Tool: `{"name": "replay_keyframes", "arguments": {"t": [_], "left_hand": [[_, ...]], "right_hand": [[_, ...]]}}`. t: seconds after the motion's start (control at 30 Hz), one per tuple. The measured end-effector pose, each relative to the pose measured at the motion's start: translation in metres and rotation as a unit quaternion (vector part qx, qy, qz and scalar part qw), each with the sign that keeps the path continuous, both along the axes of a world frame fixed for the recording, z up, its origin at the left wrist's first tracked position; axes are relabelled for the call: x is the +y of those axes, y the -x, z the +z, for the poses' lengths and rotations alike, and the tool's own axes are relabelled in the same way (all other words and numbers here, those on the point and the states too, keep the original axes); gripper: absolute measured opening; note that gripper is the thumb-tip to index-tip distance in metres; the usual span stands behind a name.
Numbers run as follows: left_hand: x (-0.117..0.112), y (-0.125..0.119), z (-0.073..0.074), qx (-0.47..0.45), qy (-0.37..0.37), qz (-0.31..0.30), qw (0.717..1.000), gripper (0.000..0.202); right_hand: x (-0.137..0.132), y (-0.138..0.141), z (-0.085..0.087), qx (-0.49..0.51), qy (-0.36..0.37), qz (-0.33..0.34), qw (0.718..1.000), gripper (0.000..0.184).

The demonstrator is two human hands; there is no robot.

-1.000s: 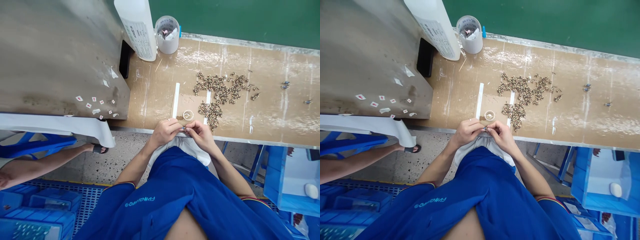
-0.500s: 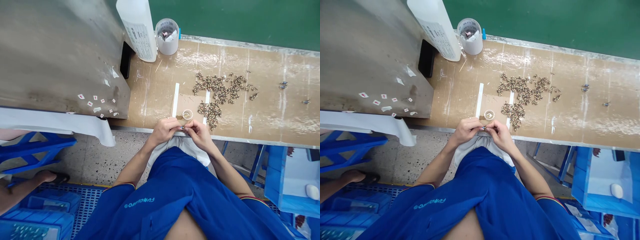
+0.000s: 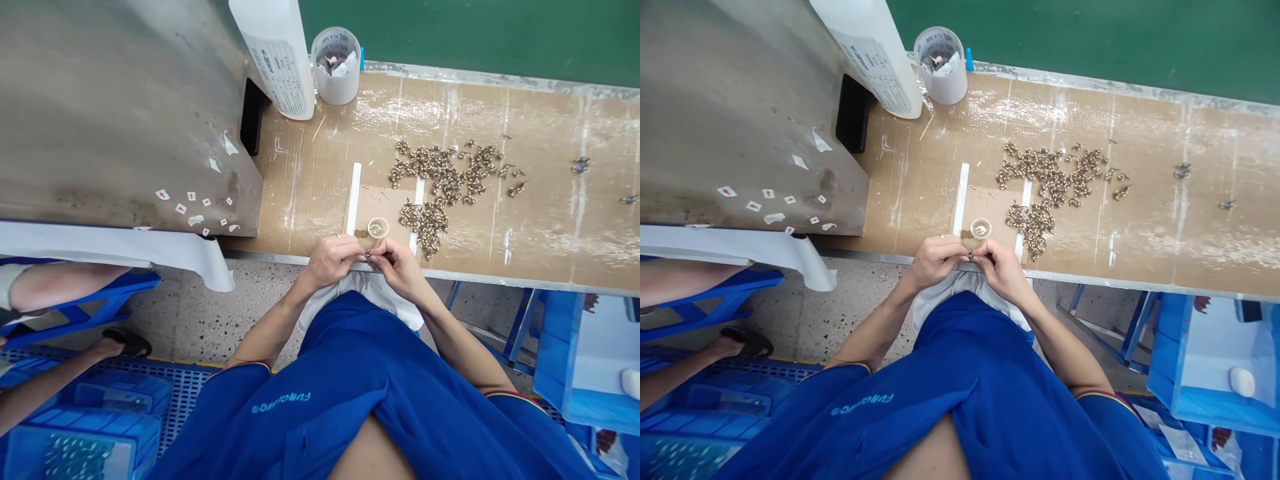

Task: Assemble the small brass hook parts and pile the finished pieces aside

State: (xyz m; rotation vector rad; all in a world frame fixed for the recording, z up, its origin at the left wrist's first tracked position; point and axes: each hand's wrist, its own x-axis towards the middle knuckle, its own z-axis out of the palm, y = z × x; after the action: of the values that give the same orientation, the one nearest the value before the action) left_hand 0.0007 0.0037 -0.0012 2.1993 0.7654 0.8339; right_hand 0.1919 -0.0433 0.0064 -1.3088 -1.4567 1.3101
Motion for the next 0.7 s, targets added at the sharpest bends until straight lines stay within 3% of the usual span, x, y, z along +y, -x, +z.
{"name": "replay_keyframes", "arguments": {"t": [0.47,0.7], "left_hand": [[0.0,-0.001,0.004,-0.023,0.009,0.008,1.0,0.032],[0.0,-0.001,0.006,0.008,0.002,0.012,1.0,0.034]], "right_hand": [[-0.011,0.004,0.003,0.089,0.062,-0.067,0.992,0.041],[-0.01,0.004,-0.001,0.099,0.061,-0.059,0.991,0.039]]}}
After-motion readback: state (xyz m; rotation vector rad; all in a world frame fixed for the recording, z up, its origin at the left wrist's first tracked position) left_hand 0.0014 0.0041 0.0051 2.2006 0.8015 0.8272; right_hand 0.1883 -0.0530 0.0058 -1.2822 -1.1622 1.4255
